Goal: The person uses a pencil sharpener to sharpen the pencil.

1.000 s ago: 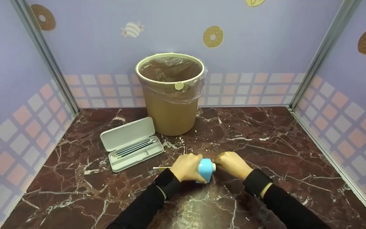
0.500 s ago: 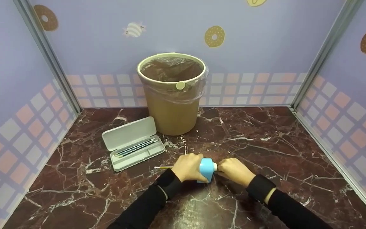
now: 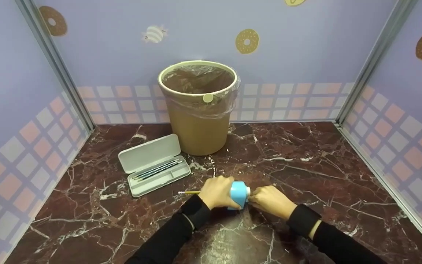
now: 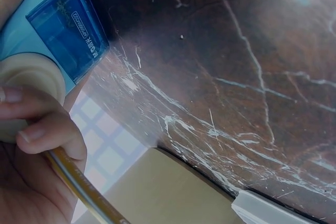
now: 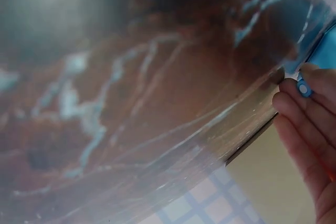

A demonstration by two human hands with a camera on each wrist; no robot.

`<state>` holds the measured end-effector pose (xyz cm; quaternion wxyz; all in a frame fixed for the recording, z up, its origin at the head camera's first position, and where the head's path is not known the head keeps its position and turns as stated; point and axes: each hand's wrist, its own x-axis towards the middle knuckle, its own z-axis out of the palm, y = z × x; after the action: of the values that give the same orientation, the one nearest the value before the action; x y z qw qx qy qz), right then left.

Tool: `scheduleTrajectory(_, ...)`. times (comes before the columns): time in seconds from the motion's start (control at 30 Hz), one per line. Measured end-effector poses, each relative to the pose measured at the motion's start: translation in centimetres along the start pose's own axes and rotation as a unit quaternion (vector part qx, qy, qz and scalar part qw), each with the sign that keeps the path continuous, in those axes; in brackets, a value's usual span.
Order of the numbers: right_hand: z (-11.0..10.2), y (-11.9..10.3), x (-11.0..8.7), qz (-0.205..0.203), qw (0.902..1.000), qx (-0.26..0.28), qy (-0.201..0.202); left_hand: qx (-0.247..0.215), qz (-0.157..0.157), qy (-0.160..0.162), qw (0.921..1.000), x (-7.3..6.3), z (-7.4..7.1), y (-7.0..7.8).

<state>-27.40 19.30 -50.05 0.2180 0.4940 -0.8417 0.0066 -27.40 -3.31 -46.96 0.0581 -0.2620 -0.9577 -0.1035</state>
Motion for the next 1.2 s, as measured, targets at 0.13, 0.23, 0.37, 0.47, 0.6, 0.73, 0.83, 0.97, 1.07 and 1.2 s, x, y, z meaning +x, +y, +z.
scheduleTrajectory(0.13, -0.2, -0.3, -0.1, -0.016, 0.9998, -0.006, 0.005, -0.002, 0.000, -0.003, 1.0000, 0.0, 0.0, -0.1)
scheduleTrajectory(0.23, -0.3, -0.5, -0.3, -0.027, 0.9996, -0.007, 0.007, -0.003, -0.001, -0.006, 1.0000, 0.0, 0.0, -0.1)
scheduleTrajectory(0.37, -0.5, -0.8, -0.4, -0.037, 0.9992, -0.008, 0.015, -0.004, -0.003, -0.009, 0.9999, 0.0, -0.1, -0.1)
scheduleTrajectory(0.47, -0.7, -0.9, -0.6, -0.034, 0.9992, -0.006, 0.018, -0.004, 0.000, -0.010, 0.9999, 0.0, -0.1, 0.0)
scheduleTrajectory(0.6, -1.1, -1.0, -0.8, -0.032, 0.9993, 0.002, 0.017, -0.001, -0.004, -0.010, 0.9999, 0.0, 0.0, 0.1)
scheduleTrajectory(0.73, -1.5, -1.2, -0.9, -0.032, 0.9993, 0.011, 0.013, 0.003, -0.011, -0.009, 0.9999, 0.0, 0.0, 0.2)
scheduleTrajectory(0.83, -1.8, -1.3, -1.0, -0.034, 0.9992, 0.015, 0.014, 0.002, -0.010, -0.005, 0.9999, 0.0, 0.0, 0.3)
scheduleTrajectory(0.97, -2.4, -1.5, -1.1, -0.043, 0.9989, 0.015, 0.014, 0.001, -0.013, -0.003, 0.9999, 0.0, 0.0, 0.3)
scheduleTrajectory(1.07, -3.0, -1.6, -1.1, -0.048, 0.9987, 0.017, 0.008, 0.003, -0.014, -0.006, 0.9999, 0.0, 0.0, 0.4)
scheduleTrajectory(1.2, -3.7, -1.7, -1.2, -0.051, 0.9985, 0.019, 0.008, 0.004, -0.017, -0.013, 0.9998, 0.1, -0.1, 0.5)
